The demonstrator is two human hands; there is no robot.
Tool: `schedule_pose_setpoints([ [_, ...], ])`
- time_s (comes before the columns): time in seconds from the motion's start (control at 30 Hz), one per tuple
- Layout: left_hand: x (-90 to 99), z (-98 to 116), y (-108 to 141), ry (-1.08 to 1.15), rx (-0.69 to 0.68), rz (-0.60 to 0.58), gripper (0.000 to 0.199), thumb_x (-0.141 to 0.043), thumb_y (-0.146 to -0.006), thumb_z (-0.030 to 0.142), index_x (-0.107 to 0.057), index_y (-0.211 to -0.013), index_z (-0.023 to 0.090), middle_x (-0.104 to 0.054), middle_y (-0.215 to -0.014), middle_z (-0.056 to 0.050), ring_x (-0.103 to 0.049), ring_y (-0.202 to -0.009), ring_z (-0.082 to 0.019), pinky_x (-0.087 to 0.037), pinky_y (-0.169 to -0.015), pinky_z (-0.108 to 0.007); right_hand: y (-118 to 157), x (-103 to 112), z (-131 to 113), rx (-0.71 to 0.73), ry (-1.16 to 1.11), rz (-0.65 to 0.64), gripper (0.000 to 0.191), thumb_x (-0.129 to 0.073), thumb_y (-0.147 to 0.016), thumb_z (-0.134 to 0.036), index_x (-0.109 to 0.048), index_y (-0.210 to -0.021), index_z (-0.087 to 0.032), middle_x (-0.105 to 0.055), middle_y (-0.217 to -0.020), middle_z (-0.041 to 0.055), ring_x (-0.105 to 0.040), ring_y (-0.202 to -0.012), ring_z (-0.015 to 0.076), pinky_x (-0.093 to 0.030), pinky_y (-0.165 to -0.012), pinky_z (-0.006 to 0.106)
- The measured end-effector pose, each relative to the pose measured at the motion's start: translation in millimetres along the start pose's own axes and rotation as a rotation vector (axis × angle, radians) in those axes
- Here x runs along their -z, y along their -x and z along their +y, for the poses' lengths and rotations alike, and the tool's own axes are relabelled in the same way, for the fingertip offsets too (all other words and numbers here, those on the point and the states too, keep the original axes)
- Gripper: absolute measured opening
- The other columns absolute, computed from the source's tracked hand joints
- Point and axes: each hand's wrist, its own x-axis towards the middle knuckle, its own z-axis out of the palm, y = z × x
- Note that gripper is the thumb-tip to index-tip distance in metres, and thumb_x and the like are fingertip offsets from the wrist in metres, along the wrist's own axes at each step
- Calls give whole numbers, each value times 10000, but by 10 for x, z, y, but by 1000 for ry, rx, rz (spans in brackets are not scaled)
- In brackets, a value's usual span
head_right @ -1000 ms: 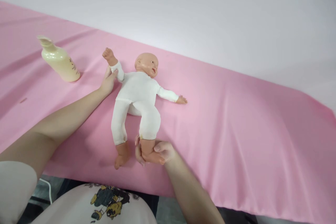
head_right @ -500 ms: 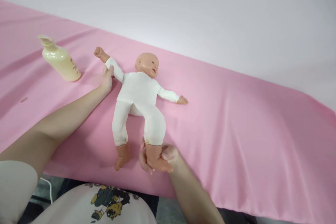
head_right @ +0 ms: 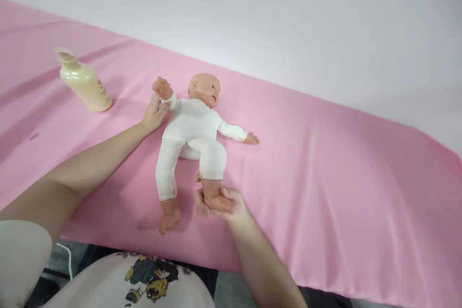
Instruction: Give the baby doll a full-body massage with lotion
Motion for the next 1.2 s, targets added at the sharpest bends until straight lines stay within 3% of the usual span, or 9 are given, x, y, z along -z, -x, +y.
schedule_pose_setpoints([
  [0.13, 23, 194, 31, -135, -150, -202, 561, -500, -925, 616, -581, -1334, 241, -576, -1304, -154, -506, -1269, -320, -345, -1132, -529, -93, -76, -6, -96, 1, 340, 486, -653, -798, -480, -510, -1152, -180, -601, -727, -13, -341, -466, 73, -285, -530, 259],
  [0.23, 22, 284, 50, -194, -230, -324, 509, -544, -916, 508, -601, -1350, 247, -548, -1357, -153, -491, -1282, -322, -336, -1125, -534, -145, -68, 18, -106, -5, 430, 407, -670, -792, -473, -562, -1025, -157, -590, -728, -9, -302, -459, 57, -261, -517, 256],
  [0.4, 22, 304, 45, -227, -261, -381, 477, -575, -892, 415, -615, -1346, 274, -552, -1361, -135, -472, -1304, -320, -329, -1123, -536, -172, -22, 40, -63, 14, 545, 363, -676, -791, -460, -587, -952, -146, -574, -711, -17, -298, -451, 48, -269, -514, 253],
  [0.53, 26, 301, 46, -232, -257, -368, 470, -565, -902, 424, -618, -1341, 266, -561, -1351, -137, -486, -1288, -314, -339, -1118, -526, -156, -36, 29, -78, -2, 482, 467, -677, -783, -484, -594, -1085, -137, -593, -713, -11, -340, -469, 61, -287, -521, 251],
  [0.67, 32, 287, 49, -183, -229, -287, 508, -534, -931, 474, -582, -1369, 221, -572, -1336, -153, -504, -1265, -304, -352, -1117, -506, -106, -46, 23, -107, 40, 308, 523, -663, -787, -525, -591, -1095, -109, -642, -702, 30, -458, -500, 96, -324, -512, 255],
  [0.83, -2, 138, 30, -94, -89, -167, 533, -515, -941, 575, -576, -1312, 198, -623, -1260, -142, -547, -1195, -282, -395, -1080, -466, -41, 45, 87, -189, 10, 40, 474, -756, -721, -500, -574, -979, -146, -732, -770, 84, -605, -535, 141, -407, -449, 227],
  [0.97, -71, -116, 26, 69, 128, -13, 551, -510, -922, 658, -567, -1229, 204, -643, -1151, -108, -599, -1105, -255, -462, -1004, -429, -43, 87, 191, -308, 14, -150, 468, -807, -699, -447, -584, -973, -139, -761, -864, 134, -706, -682, 209, -504, -563, 277],
  [1.1, -66, -352, 13, 272, 363, 129, 542, -489, -926, 677, -532, -1204, 214, -633, -1122, -100, -626, -1078, -246, -501, -966, -437, -66, 79, 264, -378, 140, -106, 487, -846, -671, -410, -609, -987, -125, -739, -879, 118, -718, -778, 237, -514, -718, 352],
  [1.2, -26, -424, 0, 334, 431, 167, 540, -518, -916, 665, -511, -1210, 212, -619, -1154, -115, -624, -1103, -260, -514, -961, -457, -74, 41, 237, -365, 168, -66, 511, -868, -633, -409, -606, -969, -128, -722, -855, 98, -716, -762, 239, -516, -756, 380],
])
